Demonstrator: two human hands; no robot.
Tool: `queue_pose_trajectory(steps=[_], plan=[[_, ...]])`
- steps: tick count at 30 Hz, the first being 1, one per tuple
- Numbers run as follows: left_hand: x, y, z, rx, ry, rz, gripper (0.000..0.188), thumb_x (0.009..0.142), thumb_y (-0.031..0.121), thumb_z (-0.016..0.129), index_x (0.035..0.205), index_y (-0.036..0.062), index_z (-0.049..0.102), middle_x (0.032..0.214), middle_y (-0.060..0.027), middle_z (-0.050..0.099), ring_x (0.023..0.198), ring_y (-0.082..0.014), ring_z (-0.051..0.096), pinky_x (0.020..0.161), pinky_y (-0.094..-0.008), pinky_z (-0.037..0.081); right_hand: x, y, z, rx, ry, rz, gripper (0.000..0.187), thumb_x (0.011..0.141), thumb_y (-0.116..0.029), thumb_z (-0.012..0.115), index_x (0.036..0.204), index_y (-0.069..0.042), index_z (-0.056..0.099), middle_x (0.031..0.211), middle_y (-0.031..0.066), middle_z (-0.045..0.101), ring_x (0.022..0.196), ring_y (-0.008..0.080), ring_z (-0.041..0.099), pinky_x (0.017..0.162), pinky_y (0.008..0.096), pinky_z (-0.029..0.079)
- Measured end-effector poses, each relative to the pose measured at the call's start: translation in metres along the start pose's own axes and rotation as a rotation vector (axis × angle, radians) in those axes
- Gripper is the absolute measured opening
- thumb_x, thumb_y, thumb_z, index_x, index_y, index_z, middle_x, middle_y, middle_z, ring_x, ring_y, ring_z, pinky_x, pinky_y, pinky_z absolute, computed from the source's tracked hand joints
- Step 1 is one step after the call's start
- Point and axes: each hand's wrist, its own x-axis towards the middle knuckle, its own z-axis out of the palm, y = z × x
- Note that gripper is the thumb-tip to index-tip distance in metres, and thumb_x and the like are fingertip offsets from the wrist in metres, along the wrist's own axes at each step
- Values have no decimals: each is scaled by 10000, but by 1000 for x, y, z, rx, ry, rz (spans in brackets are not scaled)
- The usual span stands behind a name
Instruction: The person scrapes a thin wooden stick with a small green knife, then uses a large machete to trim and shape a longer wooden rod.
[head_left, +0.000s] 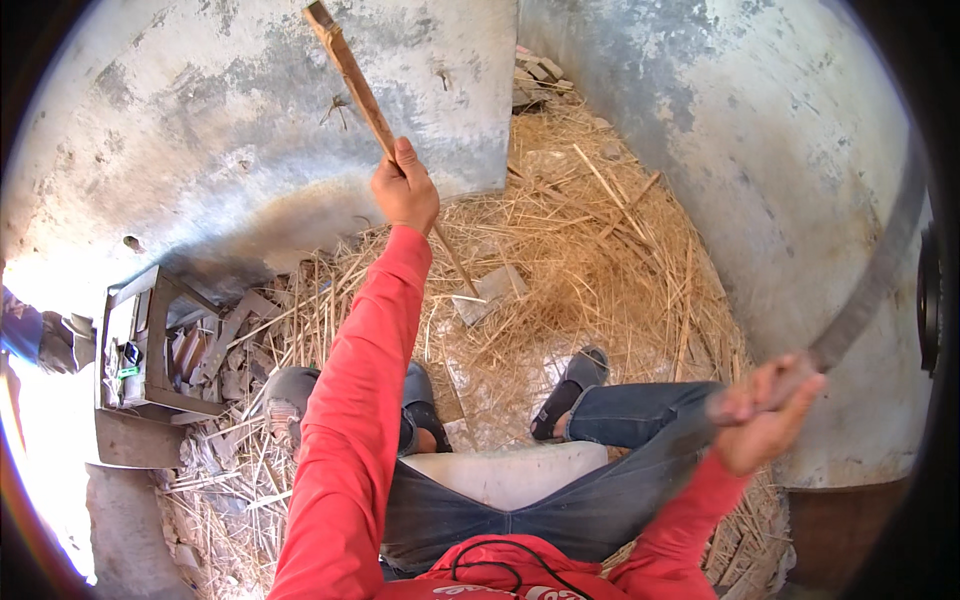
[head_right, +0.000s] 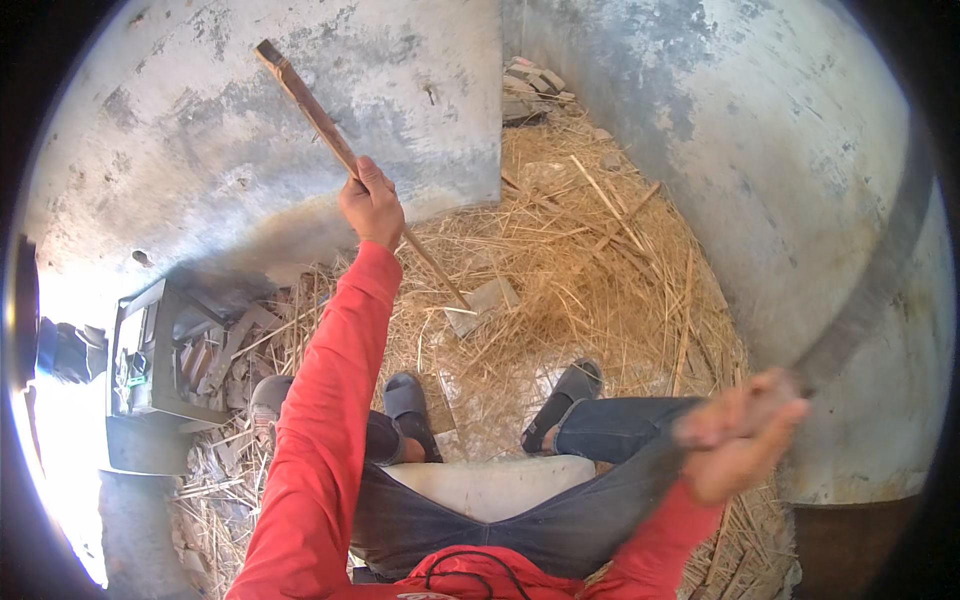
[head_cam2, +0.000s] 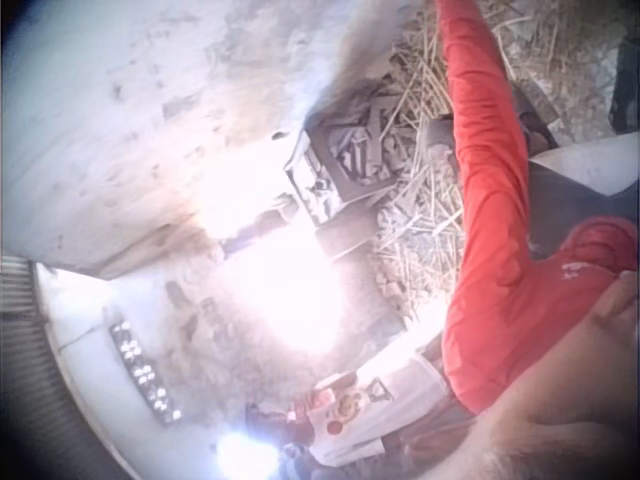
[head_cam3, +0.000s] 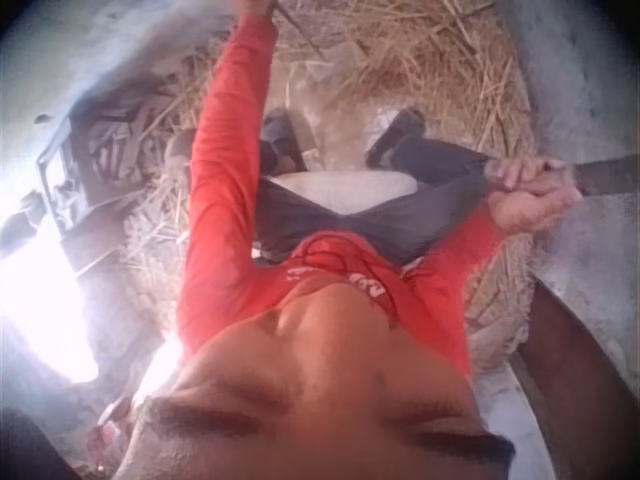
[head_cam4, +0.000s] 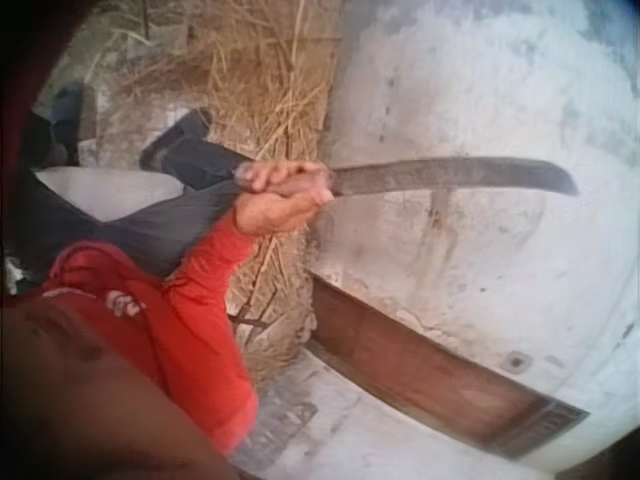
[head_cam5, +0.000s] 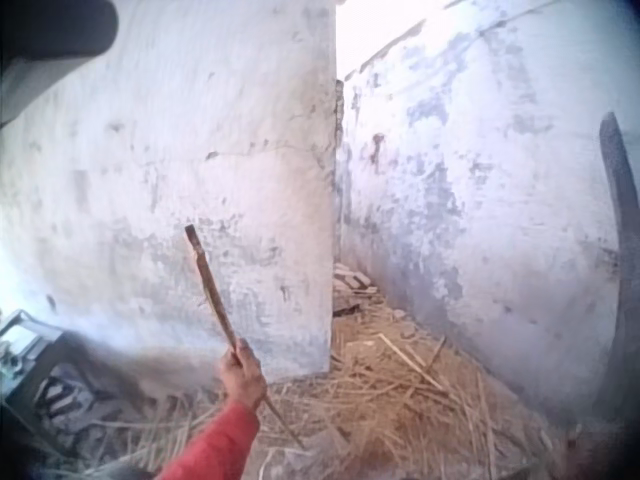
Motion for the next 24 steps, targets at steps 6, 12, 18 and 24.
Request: queue_pose_trajectory(steps=[6,12,18,24], plan=[[-3,1,12,-4,-95,-46,538,1046,438,510,680,43,494,542,7,461,515,-77,423,469,-309,340,-110,248,56,-753,-446,-153,348,1032,-379,528,833,-97,570,733,41,615,548,103,563,475,281,427],[21,-13,-21,-92,-108,-107,560,1059,432,481,641,61,465,536,34,459,493,-50,397,446,-277,303,-70,218,82,-525,-571,823,408,1037,-448,512,866,-79,540,674,23,545,503,89,521,438,318,397],[21,-16,-25,-76,-93,-96,562,1056,428,491,634,58,467,539,22,466,498,-60,414,448,-287,316,-55,178,131,-161,-372,298,388,1033,-448,514,936,-73,532,642,4,506,488,103,487,434,312,406],[6,-6,-1,-87,-204,-91,536,1053,416,501,674,38,473,548,20,462,517,-69,411,458,-302,324,-114,320,-15,-647,-422,930,405,1015,-451,536,870,-74,501,618,39,508,466,167,530,404,328,420]])
